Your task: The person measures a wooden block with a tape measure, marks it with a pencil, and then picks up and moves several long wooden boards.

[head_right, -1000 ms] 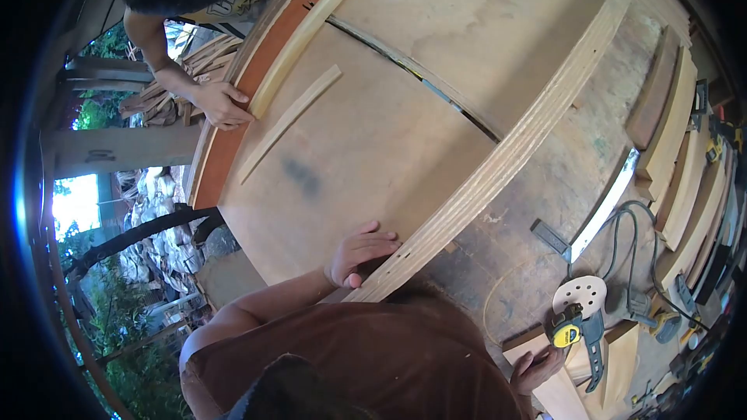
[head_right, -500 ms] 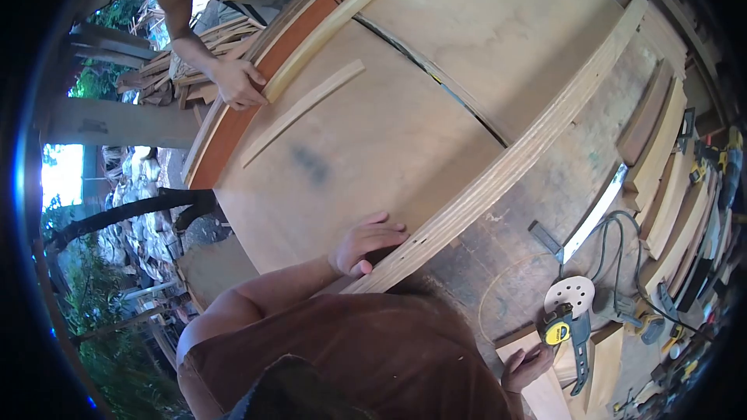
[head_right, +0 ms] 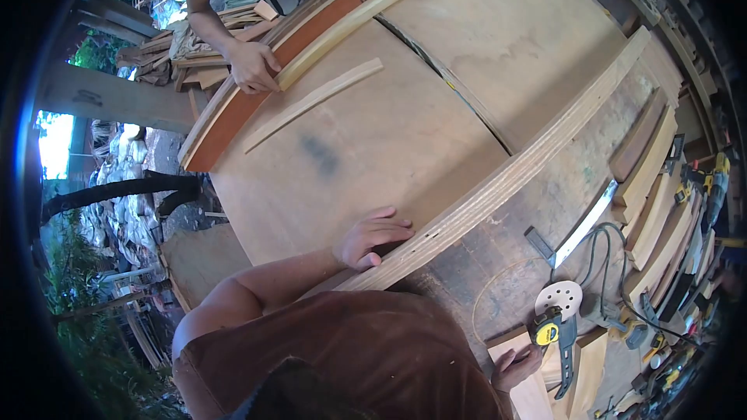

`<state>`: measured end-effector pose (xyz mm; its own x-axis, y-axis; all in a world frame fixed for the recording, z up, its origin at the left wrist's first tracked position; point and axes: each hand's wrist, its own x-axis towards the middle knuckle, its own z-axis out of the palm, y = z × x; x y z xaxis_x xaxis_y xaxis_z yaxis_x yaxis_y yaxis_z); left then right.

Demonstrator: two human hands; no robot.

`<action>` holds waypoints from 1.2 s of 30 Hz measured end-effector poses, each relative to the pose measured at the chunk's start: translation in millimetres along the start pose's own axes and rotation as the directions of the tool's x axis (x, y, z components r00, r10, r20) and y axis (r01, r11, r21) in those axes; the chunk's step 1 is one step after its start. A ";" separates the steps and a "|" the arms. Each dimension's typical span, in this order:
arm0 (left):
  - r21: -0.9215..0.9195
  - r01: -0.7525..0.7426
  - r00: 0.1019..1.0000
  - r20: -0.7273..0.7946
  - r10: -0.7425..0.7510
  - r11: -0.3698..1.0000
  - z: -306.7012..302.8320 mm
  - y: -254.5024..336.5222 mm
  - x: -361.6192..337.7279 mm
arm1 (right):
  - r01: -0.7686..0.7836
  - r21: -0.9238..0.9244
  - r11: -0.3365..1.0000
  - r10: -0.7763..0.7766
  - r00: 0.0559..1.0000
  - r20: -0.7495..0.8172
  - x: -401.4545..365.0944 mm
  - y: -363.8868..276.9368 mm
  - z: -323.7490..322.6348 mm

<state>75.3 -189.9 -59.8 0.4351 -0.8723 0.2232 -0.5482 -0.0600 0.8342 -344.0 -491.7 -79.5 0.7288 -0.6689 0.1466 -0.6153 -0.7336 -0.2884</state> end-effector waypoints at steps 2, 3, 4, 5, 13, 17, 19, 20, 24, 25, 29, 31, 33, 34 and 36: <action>-0.001 0.002 1.000 0.006 -0.002 1.000 -0.5 0.0 0.7 | 0.008 0.004 1.000 -0.007 1.000 -0.001 0.5 -0.6 -0.3; -0.001 0.006 1.000 0.012 -0.006 1.000 -0.9 0.0 1.1 | 0.006 0.009 1.000 -0.006 1.000 -0.006 0.5 -1.0 -0.2; -0.002 0.007 1.000 0.016 -0.007 1.000 -1.0 0.3 1.4 | 0.003 0.014 1.000 -0.003 1.000 -0.010 1.0 -2.2 -0.4; -0.002 0.008 1.000 0.017 -0.008 1.000 -1.3 0.7 1.8 | 0.000 0.014 1.000 0.000 1.000 -0.008 1.8 -3.0 -1.0; -0.001 0.005 0.999 0.050 -0.005 1.000 -2.4 -0.1 3.1 | -0.010 0.007 1.000 0.010 1.000 0.015 2.5 -5.3 -3.5; -0.007 0.016 0.998 0.058 -0.016 1.000 -4.9 2.5 5.8 | -0.026 -0.002 1.000 0.026 0.998 0.050 0.4 -0.5 -2.5; -0.010 0.024 0.997 0.068 -0.023 1.000 -5.8 2.9 6.2 | -0.022 0.017 1.000 0.021 0.998 0.051 1.9 -2.2 -4.5; -0.013 0.029 0.997 0.068 -0.028 0.999 -5.7 2.8 6.4 | -0.029 0.020 0.999 0.027 0.998 0.055 1.2 -2.1 -4.8; -0.004 0.087 0.993 0.081 -0.086 0.996 -5.3 6.6 8.2 | -0.062 0.038 0.997 0.059 0.995 0.080 -1.5 0.7 -4.7; -0.004 0.088 0.992 0.087 -0.088 0.996 -5.2 6.9 8.7 | -0.056 0.028 0.998 0.053 0.995 0.083 -2.0 1.8 -4.6; -0.002 0.108 0.990 0.095 -0.107 0.994 -5.9 8.5 9.7 | -0.071 0.039 0.997 0.067 0.991 0.112 -2.2 3.1 -6.6; 0.001 0.112 0.989 0.099 -0.112 0.994 -5.7 7.7 9.4 | -0.063 0.040 0.997 0.057 0.991 0.125 -1.6 3.6 -6.9; 0.007 0.112 0.988 0.102 -0.112 0.994 -4.8 5.5 7.8 | -0.058 0.034 0.998 0.053 0.991 0.124 0.0 2.6 -7.7; 0.006 0.114 0.988 0.106 -0.114 0.993 -4.4 5.5 7.6 | -0.048 0.027 0.998 0.045 0.992 0.122 -0.2 2.3 -8.2; 0.011 0.122 0.987 0.100 -0.122 0.993 -3.9 5.3 7.2 | -0.057 0.028 0.998 0.053 0.990 0.130 -1.1 3.0 -8.3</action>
<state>78.4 -194.6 -51.8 0.4252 -0.9025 0.0680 -0.4987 -0.1709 0.8498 -349.1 -494.2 -72.7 0.7280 -0.6855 0.0073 -0.6471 -0.6906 -0.3230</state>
